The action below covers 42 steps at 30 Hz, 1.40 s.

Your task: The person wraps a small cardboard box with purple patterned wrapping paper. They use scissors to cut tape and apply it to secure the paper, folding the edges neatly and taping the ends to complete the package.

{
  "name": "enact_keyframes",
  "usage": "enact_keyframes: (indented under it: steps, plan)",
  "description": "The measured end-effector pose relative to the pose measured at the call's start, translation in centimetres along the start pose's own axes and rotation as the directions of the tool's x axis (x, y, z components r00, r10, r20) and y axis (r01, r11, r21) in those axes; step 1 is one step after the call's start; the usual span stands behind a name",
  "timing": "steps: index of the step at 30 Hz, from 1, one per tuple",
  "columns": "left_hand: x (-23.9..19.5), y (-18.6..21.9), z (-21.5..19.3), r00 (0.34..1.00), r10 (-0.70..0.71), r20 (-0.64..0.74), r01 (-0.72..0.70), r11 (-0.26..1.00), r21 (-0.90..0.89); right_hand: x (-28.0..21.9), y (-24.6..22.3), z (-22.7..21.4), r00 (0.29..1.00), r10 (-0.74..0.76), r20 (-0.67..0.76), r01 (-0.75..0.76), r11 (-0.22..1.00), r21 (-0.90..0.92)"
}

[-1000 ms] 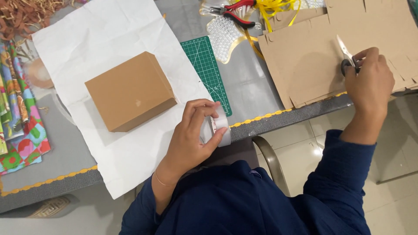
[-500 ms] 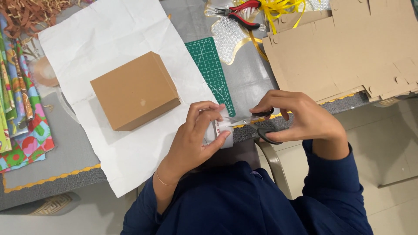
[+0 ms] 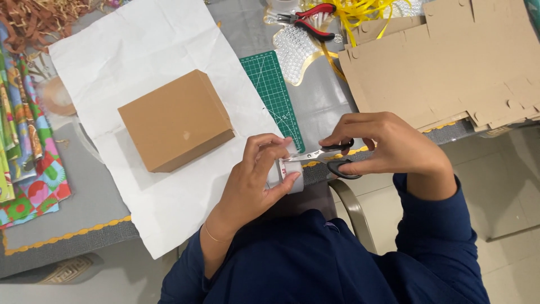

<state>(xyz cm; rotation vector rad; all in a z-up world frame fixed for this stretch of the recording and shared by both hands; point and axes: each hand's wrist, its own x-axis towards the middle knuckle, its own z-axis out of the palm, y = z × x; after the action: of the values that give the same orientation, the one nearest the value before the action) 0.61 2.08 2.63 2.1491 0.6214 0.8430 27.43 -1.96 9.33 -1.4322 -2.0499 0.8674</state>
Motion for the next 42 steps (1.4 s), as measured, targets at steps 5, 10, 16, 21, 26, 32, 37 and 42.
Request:
enact_keyframes:
  steps: [5, 10, 16, 21, 26, 32, 37, 42]
  plan:
    - [-0.2, -0.4, 0.2, 1.000, 0.002, 0.003, -0.002, 1.000, 0.023, -0.3, -0.1, -0.1, 1.000, 0.011, 0.004, -0.011, 1.000, -0.002]
    - [-0.4, -0.5, 0.0, 1.000, 0.006, -0.006, -0.006, 1.000, 0.016, -0.4, -0.1, 0.3, 1.000, 0.009, -0.009, -0.009, 1.000, -0.019]
    - [-0.2, -0.3, 0.0, 0.999, -0.006, -0.040, 0.006, 1.000, -0.016, -1.9, 2.2, 0.3, 0.995, 0.025, -0.100, -0.024, 1.000, 0.008]
    - [-0.3, -0.6, 0.1, 0.997, -0.019, -0.079, 0.014, 0.998, -0.062, -5.6, 10.9, -0.5, 0.744, 0.212, -0.633, -0.459, 0.851, -0.255]
    - [-0.9, -1.1, 0.7, 0.996, -0.004, -0.091, 0.001, 0.999, -0.035, -7.4, 15.9, 0.2, 0.718, 0.199, -0.667, -0.671, 0.450, -0.589]
    - [-1.2, -1.1, 1.1, 0.993, 0.025, -0.116, -0.025, 1.000, 0.003, -1.1, 0.7, 4.1, 0.906, 0.067, -0.417, -0.173, 0.959, -0.223]
    - [-1.5, -0.9, 0.9, 0.983, 0.028, -0.179, -0.030, 1.000, -0.008, 0.6, -0.2, 6.1, 0.978, -0.210, 0.009, 0.210, 0.978, 0.000]
    - [-1.7, -0.4, 0.5, 0.983, -0.080, -0.164, 0.018, 0.938, -0.347, 1.9, 2.1, 10.3, 0.955, -0.109, -0.277, 0.126, 0.991, 0.042]
